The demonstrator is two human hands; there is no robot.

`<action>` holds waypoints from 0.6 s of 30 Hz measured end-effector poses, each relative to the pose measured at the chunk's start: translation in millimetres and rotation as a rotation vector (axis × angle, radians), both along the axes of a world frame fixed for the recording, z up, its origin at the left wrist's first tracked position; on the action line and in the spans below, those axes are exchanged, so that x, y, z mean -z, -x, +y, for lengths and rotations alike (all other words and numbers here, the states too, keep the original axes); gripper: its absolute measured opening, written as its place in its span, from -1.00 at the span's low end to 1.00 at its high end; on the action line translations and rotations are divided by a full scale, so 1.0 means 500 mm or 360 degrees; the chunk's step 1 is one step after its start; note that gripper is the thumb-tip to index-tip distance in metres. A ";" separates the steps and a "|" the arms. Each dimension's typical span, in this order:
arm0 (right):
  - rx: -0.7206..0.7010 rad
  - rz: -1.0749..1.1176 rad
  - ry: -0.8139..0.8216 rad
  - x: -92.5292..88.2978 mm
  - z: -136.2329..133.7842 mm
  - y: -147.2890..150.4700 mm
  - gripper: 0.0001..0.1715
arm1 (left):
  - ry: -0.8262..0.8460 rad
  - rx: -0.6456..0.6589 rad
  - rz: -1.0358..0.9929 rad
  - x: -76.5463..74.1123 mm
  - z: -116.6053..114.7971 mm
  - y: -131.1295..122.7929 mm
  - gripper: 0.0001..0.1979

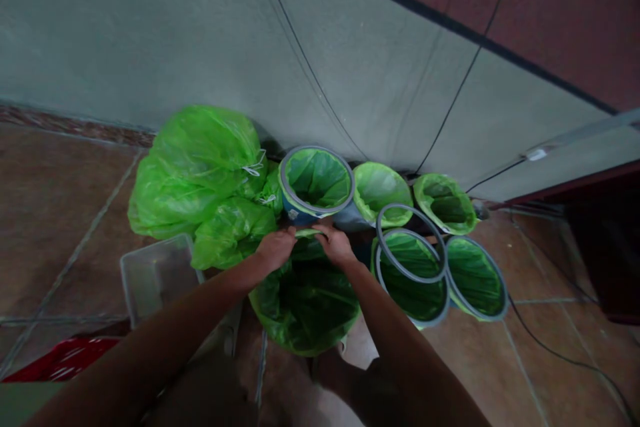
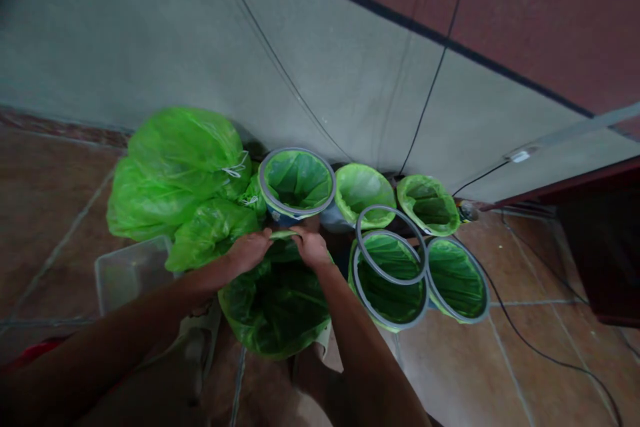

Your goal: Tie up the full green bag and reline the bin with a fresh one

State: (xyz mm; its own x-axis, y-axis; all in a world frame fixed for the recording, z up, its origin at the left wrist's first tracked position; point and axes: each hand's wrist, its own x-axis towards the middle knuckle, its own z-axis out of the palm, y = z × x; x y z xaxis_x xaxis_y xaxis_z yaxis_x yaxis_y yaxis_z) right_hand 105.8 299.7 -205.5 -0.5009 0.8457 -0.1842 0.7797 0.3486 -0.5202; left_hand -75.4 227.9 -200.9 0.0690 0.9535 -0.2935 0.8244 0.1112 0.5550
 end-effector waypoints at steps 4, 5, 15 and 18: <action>-0.0062 -0.0205 -0.0007 0.002 0.009 -0.009 -0.66 | 0.0085 0.0013 -0.0002 0.012 0.003 0.010 -0.70; -0.0090 -0.0242 -0.0002 0.000 0.013 -0.010 -0.67 | 0.0102 0.0018 -0.0006 0.010 0.005 0.012 -0.69; 0.0707 -0.0461 0.0016 -0.007 -0.092 -0.060 -0.63 | 0.0073 -0.0066 -0.0172 -0.045 0.008 0.082 -0.11; 0.0872 -0.0366 0.0045 -0.008 -0.157 -0.088 -0.50 | 0.0014 -0.0243 -0.0366 -0.060 0.005 0.110 -0.20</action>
State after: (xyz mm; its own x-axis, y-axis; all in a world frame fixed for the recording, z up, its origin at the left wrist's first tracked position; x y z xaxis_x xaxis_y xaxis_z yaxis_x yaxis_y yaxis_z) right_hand 150.0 221.0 -201.3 0.0628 0.9629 -0.2625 0.9359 -0.1481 -0.3195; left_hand -130.2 230.4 -170.8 -0.0094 0.9554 -0.2951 0.6502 0.2300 0.7241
